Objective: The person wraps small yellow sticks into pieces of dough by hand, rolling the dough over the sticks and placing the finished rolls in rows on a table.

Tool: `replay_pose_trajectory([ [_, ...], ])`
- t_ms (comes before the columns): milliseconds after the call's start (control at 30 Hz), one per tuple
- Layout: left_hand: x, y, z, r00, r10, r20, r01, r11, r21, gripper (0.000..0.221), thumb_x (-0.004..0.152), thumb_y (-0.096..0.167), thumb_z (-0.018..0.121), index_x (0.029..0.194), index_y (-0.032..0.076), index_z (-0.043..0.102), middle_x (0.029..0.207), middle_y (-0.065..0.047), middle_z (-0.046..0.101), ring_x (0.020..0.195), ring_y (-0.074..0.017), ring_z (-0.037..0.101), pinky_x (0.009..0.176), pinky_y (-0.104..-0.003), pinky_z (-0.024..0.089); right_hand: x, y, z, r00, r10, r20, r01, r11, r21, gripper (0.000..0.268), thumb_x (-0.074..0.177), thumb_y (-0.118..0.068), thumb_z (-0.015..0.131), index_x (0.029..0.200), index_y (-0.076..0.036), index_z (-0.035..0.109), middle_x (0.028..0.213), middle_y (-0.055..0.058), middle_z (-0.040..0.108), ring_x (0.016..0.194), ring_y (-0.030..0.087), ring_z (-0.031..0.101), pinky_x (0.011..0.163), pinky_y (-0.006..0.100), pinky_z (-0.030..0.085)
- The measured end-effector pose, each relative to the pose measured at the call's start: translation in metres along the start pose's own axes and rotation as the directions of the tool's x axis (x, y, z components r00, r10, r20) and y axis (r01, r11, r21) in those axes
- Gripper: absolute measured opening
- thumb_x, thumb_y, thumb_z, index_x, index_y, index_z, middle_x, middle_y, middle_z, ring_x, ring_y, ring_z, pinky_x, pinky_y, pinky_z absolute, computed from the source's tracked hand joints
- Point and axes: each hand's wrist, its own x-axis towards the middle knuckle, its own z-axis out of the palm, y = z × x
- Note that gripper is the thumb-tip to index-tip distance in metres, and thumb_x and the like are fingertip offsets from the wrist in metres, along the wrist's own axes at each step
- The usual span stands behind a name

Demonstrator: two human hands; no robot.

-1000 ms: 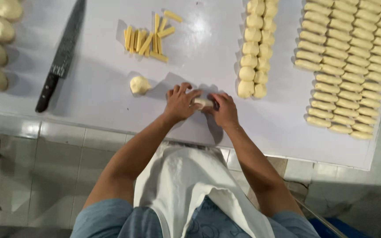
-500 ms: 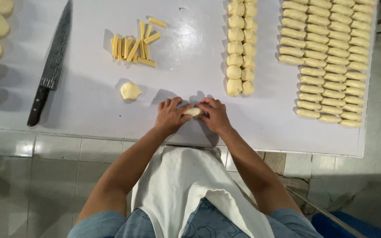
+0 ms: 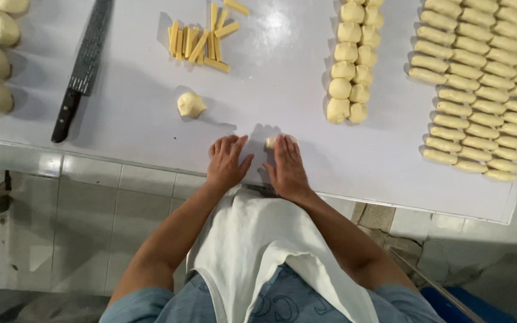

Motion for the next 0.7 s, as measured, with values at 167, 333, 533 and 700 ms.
replay_pose_trajectory([
  [167, 0.014, 0.001, -0.001, 0.997, 0.003, -0.080, -0.007, 0.999, -0.047, 0.056, 0.087, 0.022, 0.074, 0.139, 0.010, 0.055, 0.130, -0.016, 0.056, 0.121, -0.0380, 0.051, 0.102, -0.055, 0.040, 0.098, 0.024, 0.010, 0.962, 0.267, 0.055, -0.236, 0.917, -0.322, 0.094, 0.101, -0.063, 0.048, 0.156, 0.006, 0.018, 0.165, 0.033, 0.018, 0.154, 0.051, 0.018, 0.124, 0.063, 0.011],
  [333, 0.015, 0.000, -0.002, 0.995, -0.015, -0.103, 0.004, 0.994, -0.108, 0.058, 0.084, 0.016, 0.072, 0.139, 0.009, 0.055, 0.130, -0.017, 0.056, 0.120, -0.0393, 0.051, 0.100, -0.055, 0.040, 0.213, 0.080, -0.007, 0.905, 0.423, -0.043, -0.418, 0.867, -0.272, 0.093, 0.104, -0.067, 0.037, 0.164, -0.001, 0.008, 0.170, 0.029, 0.010, 0.157, 0.046, 0.006, 0.123, 0.064, 0.004],
  [533, -0.003, 0.003, -0.016, 0.968, -0.133, -0.213, 0.078, 0.966, -0.248, 0.056, 0.085, 0.011, 0.071, 0.139, 0.008, 0.056, 0.131, -0.019, 0.054, 0.118, -0.0373, 0.049, 0.104, -0.054, 0.039, 0.122, 0.040, 0.002, 0.988, 0.137, 0.065, -0.112, 0.950, -0.290, 0.093, 0.100, -0.067, 0.031, 0.164, -0.003, 0.014, 0.172, 0.025, 0.013, 0.159, 0.043, 0.008, 0.128, 0.060, 0.006],
  [700, -0.048, 0.009, -0.027, 0.950, -0.233, -0.210, 0.164, 0.939, -0.303, 0.056, 0.082, 0.008, 0.072, 0.135, 0.008, 0.058, 0.129, -0.021, 0.053, 0.117, -0.0377, 0.047, 0.105, -0.054, 0.037, 0.056, -0.006, 0.020, 0.956, 0.219, 0.196, -0.172, 0.958, -0.231, 0.099, 0.105, -0.070, 0.033, 0.161, 0.009, 0.015, 0.169, 0.034, 0.011, 0.157, 0.053, 0.007, 0.125, 0.064, 0.008],
])
